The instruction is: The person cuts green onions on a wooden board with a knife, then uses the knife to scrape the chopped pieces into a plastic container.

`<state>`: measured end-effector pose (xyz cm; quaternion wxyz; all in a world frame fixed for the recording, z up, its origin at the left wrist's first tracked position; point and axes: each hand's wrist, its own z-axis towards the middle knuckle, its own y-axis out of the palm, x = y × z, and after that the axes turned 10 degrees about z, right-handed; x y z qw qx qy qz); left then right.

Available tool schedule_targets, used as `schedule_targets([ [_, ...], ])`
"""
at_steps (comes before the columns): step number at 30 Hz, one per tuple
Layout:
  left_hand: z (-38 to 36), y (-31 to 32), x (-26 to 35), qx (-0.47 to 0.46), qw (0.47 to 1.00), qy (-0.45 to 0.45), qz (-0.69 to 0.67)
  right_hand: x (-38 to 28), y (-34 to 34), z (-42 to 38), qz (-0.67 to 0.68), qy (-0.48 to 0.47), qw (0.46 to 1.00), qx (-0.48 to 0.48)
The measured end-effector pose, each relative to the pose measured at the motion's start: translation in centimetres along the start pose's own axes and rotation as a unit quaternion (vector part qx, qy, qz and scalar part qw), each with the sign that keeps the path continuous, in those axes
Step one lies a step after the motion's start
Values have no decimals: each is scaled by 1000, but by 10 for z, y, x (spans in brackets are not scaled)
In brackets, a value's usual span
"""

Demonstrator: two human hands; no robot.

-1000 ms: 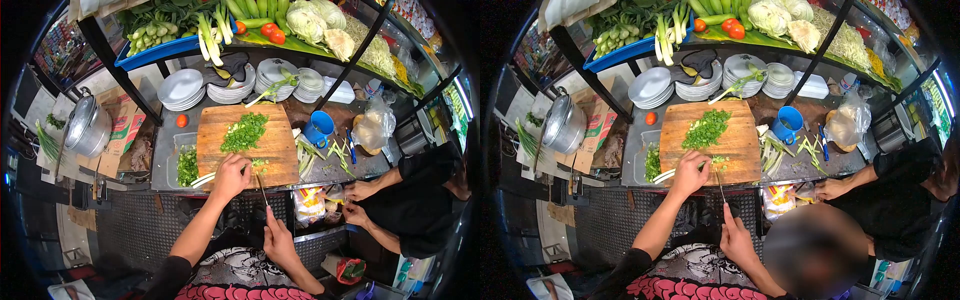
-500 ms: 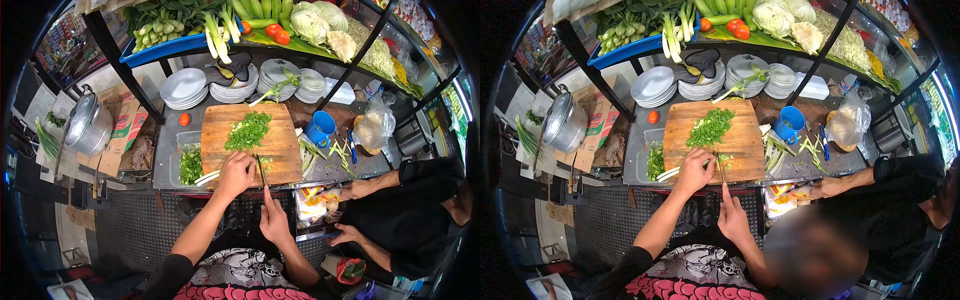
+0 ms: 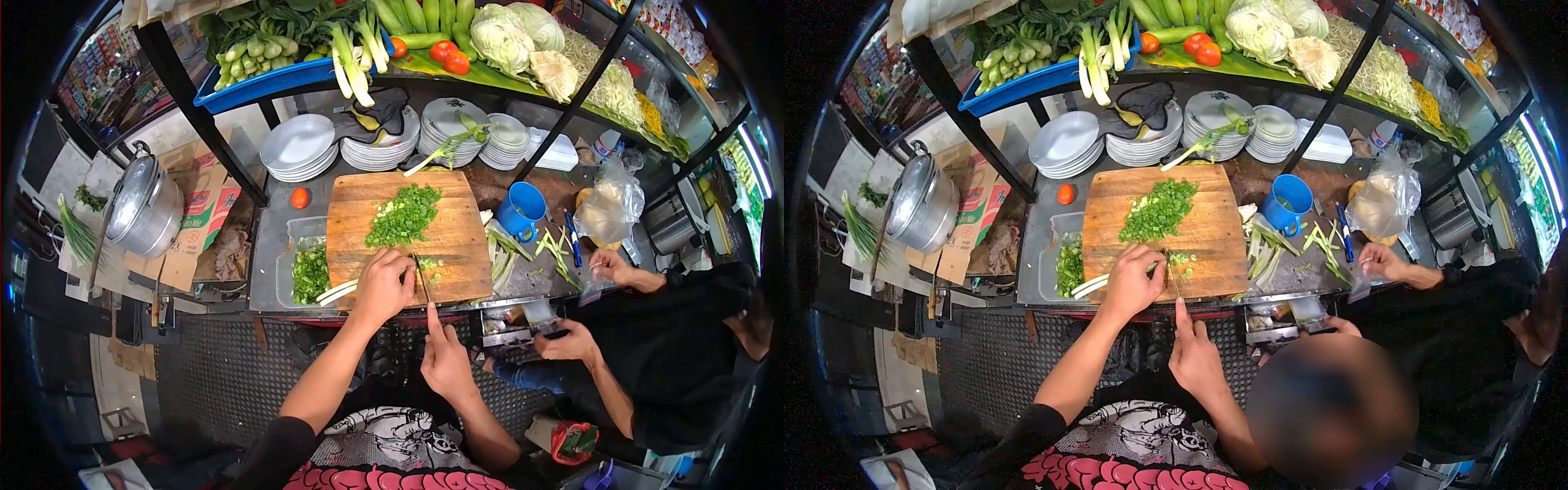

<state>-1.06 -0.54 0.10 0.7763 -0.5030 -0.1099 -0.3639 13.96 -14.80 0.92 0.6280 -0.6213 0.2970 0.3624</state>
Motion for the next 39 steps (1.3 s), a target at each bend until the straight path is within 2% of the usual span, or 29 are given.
schedule_targets([
  [8, -2, 2, -2, -2, 1000, 4, 14, -5, -8, -16, -10, -3, 1000, -5],
  [12, -1, 0, -2, -3, 1000, 1, 1, -5, -28, -44, 105, 65, 992, -24],
  [15, -2, 1, -3, -2, 1000, -10, -15, 10, -18, -46, 120, 33, 992, -1],
  [18, -1, 0, -3, 0, 1000, -16, -18, 17, -6, -25, 115, -43, 992, 21],
  [28, -2, -1, -2, 3, 1000, -19, -17, 19, -3, -2, 85, 13, 996, -10],
  [39, 0, 0, -2, 6, 1000, -20, -17, 7, -10, 4, 45, 4, 999, -23],
])
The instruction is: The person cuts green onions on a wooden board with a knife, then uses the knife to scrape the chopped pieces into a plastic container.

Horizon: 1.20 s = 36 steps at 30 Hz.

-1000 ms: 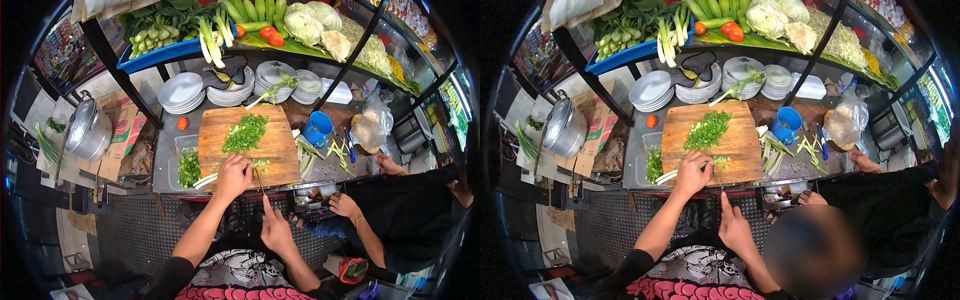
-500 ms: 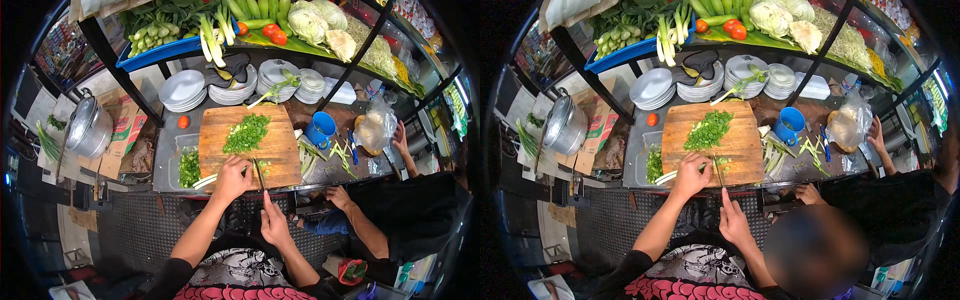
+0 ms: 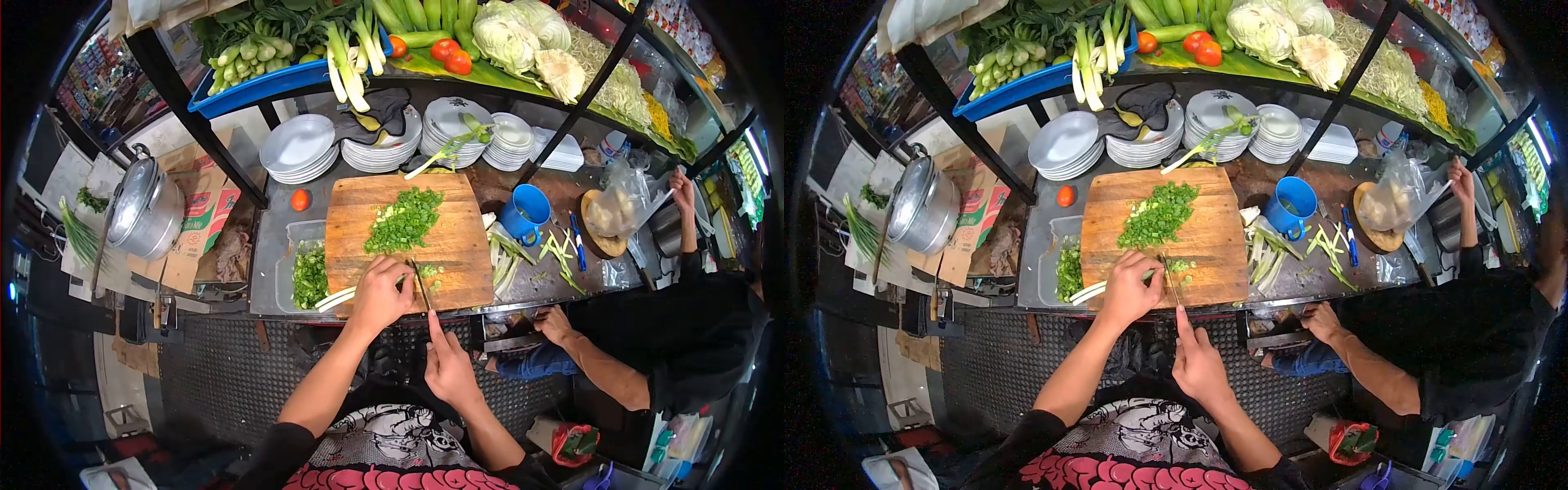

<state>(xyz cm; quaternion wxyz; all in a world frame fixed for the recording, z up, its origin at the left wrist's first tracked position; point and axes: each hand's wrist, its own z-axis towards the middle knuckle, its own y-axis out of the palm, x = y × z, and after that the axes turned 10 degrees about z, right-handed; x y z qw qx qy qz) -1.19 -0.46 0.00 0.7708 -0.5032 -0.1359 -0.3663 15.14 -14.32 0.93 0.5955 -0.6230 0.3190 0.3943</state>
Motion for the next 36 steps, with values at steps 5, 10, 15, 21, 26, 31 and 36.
schedule_targets([
  [5, 0, 1, 1, -4, 1000, 2, 6, -11, -4, 3, -31, 5, 1000, 1],
  [10, 0, -1, 0, -3, 1000, 6, 6, -16, -21, -31, 17, 14, 1000, -14],
  [15, -1, 1, 0, 0, 1000, 3, 1, 2, -18, -36, 67, 9, 998, 6],
  [21, 0, 0, 0, -1, 1000, -1, 0, 19, 5, -6, 45, -10, 999, 5],
  [26, -1, 0, 1, -3, 1000, -6, 0, 6, -3, -2, 30, 2, 1000, -8],
  [31, 0, 1, 0, -6, 1000, -5, -1, 1, -2, -1, 15, -4, 1000, 1],
  [36, -1, 0, 1, -8, 1000, 0, 2, -17, -3, 1, -11, 0, 1000, 8],
])
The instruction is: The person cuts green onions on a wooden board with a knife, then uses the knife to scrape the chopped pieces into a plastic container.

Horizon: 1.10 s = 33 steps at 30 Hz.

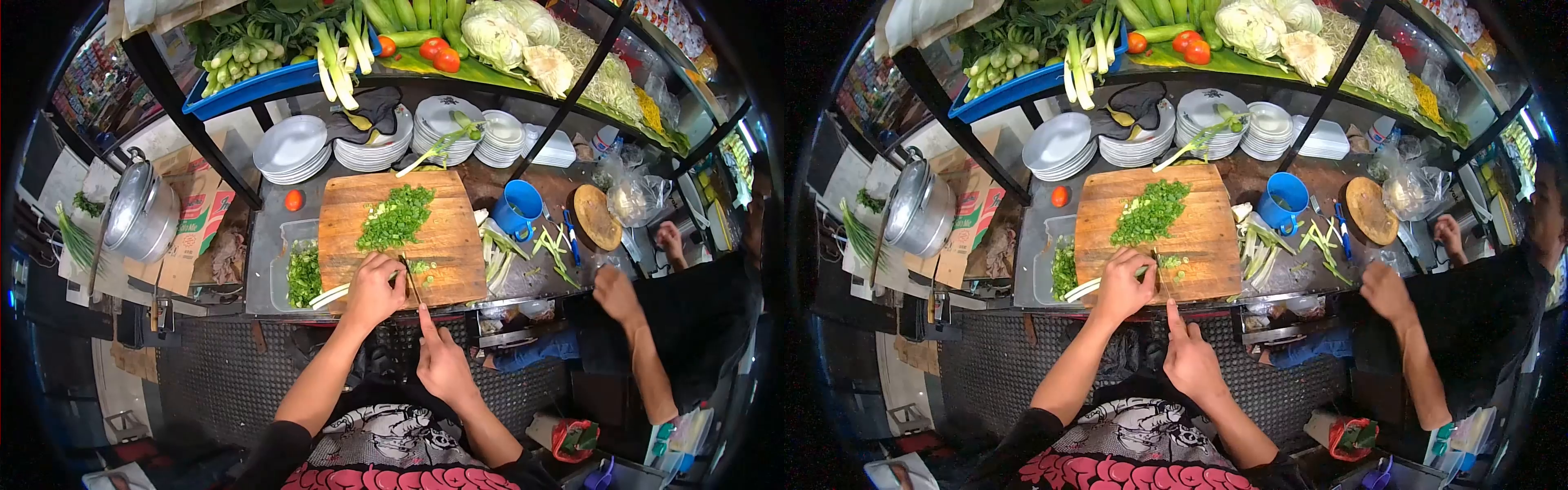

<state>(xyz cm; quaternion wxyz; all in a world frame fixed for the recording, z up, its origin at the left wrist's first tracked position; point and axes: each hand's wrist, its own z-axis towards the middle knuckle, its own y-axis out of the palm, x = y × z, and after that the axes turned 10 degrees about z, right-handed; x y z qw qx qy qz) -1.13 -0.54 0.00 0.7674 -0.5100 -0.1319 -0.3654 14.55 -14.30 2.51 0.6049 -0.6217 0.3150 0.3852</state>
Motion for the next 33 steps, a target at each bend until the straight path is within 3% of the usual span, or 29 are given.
schedule_targets([
  [10, -1, -1, -1, 18, 1000, -6, -6, 31, -7, -43, 67, 28, 997, -17],
  [23, -3, 0, 7, 25, 999, -34, 13, 39, -6, 0, 67, -25, 996, -53],
  [33, -4, 1, 7, 23, 999, -33, 31, 8, -15, 12, -38, 37, 995, -86],
])
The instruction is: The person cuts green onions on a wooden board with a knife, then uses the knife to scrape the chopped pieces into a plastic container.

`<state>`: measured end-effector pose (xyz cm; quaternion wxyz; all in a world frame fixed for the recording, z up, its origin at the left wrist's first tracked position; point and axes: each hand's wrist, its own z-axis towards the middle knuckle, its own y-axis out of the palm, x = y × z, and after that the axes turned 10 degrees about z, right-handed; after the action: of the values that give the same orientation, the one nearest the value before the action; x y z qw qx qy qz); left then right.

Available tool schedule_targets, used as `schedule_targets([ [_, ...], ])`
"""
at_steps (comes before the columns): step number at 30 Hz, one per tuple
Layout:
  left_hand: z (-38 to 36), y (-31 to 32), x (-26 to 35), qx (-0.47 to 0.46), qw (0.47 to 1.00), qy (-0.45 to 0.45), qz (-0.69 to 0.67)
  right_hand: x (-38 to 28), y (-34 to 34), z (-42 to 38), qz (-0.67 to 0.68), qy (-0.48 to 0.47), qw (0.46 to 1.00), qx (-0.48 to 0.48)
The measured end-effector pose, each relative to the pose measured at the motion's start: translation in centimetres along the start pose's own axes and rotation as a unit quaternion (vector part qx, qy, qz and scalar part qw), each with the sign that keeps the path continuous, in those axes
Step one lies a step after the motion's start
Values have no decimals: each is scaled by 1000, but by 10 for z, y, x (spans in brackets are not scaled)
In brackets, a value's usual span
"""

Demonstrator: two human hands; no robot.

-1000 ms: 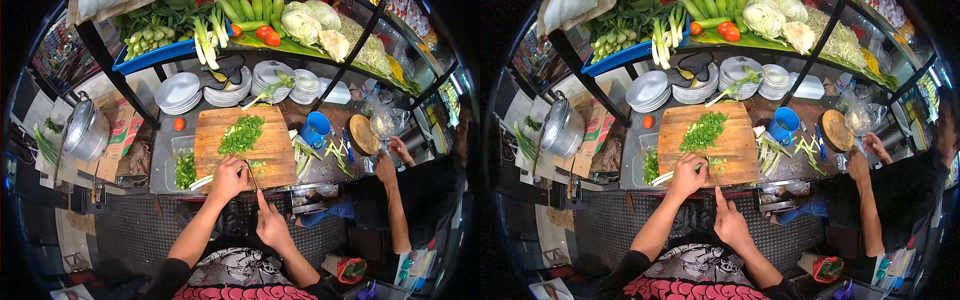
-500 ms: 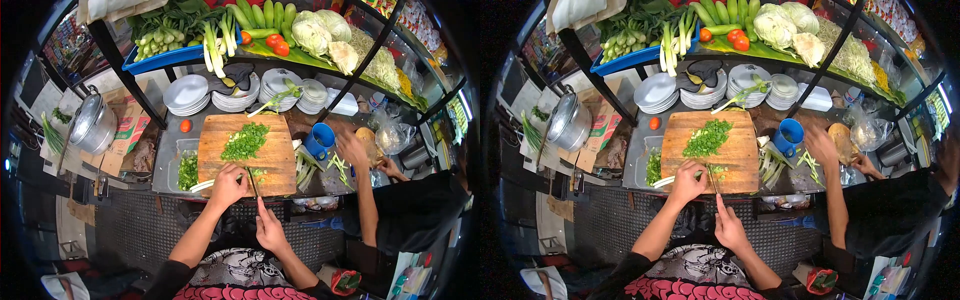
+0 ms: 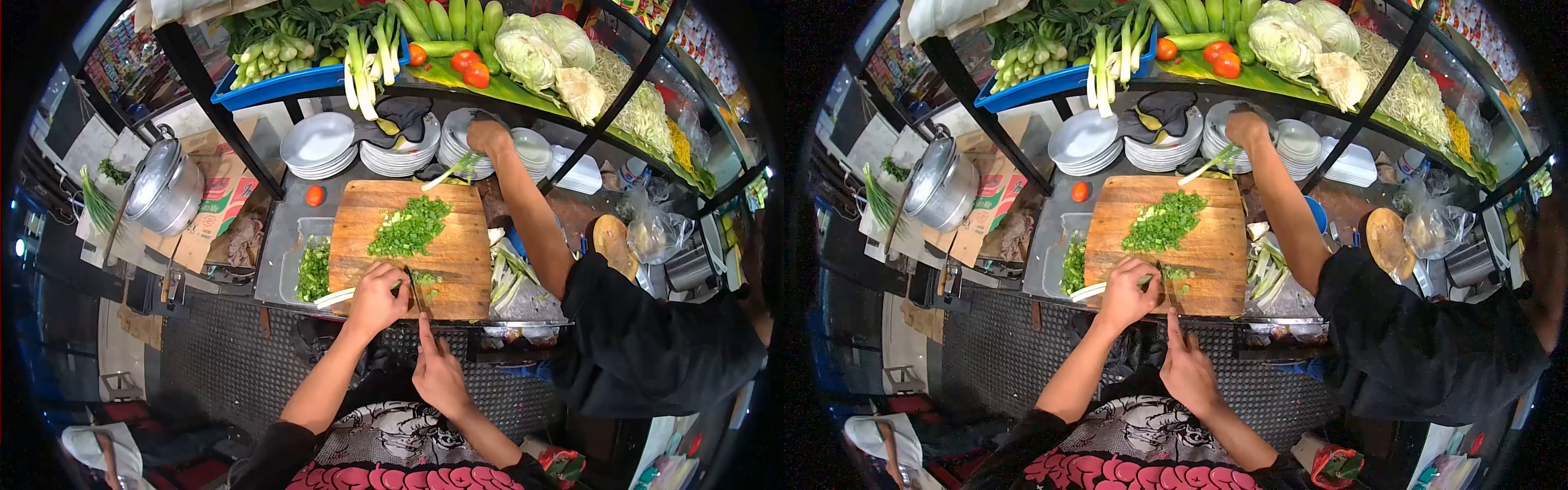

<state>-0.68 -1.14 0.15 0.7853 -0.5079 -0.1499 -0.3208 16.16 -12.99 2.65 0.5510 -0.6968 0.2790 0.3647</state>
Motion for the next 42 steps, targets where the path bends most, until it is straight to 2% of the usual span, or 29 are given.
schedule_targets([
  [6, -2, 1, 1, 13, 1000, 5, 1, 4, -23, -27, 7, 26, 999, -40],
  [10, -3, 2, 1, 18, 1000, 7, 0, 38, -32, -43, 96, -100, 990, 3],
  [14, -8, -4, -2, 15, 1000, -11, 9, 35, -32, -31, 100, -91, 991, -6],
  [17, -10, -16, 8, 20, 994, -1, 109, 25, -22, -16, 94, -83, 992, -11],
  [20, -13, -16, 12, 35, 988, -21, 146, 16, -16, -6, 89, -74, 993, -16],
  [23, -16, -7, 4, 62, 995, -14, 81, 15, -12, -1, 83, -70, 994, -23],
  [29, -16, -10, -1, 42, 998, -14, 54, 18, -9, -1, 101, -66, 992, -31],
  [38, -16, -5, 2, 61, 995, -33, 67, 11, -4, 17, -20, -114, 993, -30],
  [42, -15, -5, 3, 59, 995, -32, 70, 11, -12, 12, -16, -96, 994, -44],
])
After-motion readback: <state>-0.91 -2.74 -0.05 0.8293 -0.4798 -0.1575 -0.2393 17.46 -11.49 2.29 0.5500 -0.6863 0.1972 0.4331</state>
